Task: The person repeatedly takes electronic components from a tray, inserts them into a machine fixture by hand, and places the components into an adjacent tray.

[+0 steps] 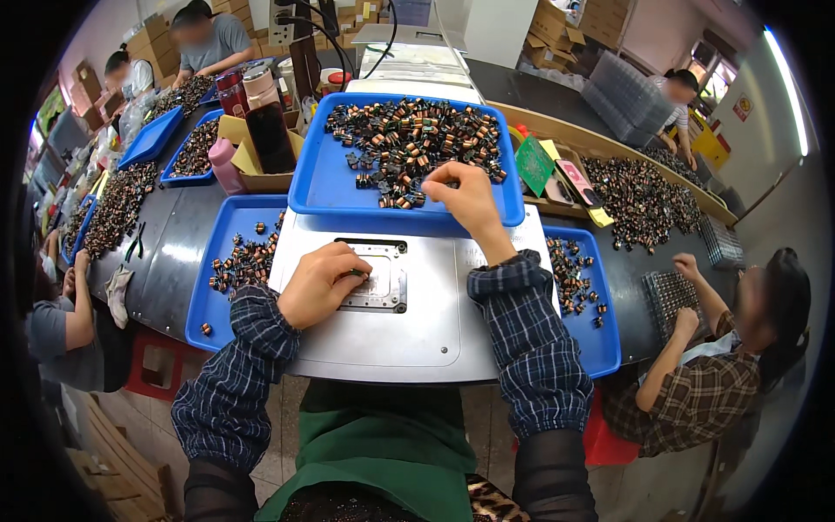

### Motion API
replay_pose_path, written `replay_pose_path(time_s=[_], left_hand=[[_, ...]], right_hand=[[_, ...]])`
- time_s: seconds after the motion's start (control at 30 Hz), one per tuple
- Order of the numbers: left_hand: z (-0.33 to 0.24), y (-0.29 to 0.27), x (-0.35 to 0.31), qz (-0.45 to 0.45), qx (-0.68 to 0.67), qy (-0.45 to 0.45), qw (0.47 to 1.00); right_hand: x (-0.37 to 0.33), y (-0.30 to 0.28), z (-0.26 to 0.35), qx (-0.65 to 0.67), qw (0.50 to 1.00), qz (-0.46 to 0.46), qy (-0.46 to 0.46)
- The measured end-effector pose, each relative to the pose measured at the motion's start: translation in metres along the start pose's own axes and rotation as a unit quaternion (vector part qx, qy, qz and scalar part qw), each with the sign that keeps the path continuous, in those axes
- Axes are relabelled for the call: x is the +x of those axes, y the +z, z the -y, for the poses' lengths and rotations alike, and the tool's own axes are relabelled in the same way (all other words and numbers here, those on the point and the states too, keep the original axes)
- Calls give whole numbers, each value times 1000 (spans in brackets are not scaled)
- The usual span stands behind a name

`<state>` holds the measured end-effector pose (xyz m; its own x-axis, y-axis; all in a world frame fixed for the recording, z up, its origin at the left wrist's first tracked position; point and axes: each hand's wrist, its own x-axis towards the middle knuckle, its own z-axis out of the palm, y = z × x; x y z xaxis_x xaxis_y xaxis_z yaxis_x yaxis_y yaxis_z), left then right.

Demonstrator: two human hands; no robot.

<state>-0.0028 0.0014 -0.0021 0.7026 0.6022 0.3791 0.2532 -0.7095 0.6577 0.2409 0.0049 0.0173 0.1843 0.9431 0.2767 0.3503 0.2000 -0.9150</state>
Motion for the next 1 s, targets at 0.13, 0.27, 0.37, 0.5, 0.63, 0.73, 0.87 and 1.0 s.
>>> replay_pose_path(time_s=[0.13, 0.27, 0.37, 0.5, 0.63, 0.73, 0.87, 1.0], left_hand=[[-2, 3, 4, -1, 68, 32, 997], [-7, 4, 6, 30, 100, 41, 994], [-6, 4, 5, 36, 99, 38, 994], [-3, 2, 6, 38, 79, 16, 996], [-4, 0, 8, 39, 79, 22, 996], [-4, 3, 9, 40, 123, 43, 991], [-3, 5, 9, 53, 138, 48, 988], [-4, 2, 5, 30, 114, 53, 992]], right_hand=[[8, 11, -8, -404, 913, 33, -44], [12, 6, -16, -336, 938, 46, -73], [14, 7, -18, -305, 942, 73, -116], [13, 8, -13, -307, 949, 48, -60], [8, -6, -2, -67, 997, -1, 40], [3, -5, 2, 136, 986, -5, 99], [-14, 15, 20, 105, 990, 88, 33], [-36, 40, 23, -101, 975, 163, -111]])
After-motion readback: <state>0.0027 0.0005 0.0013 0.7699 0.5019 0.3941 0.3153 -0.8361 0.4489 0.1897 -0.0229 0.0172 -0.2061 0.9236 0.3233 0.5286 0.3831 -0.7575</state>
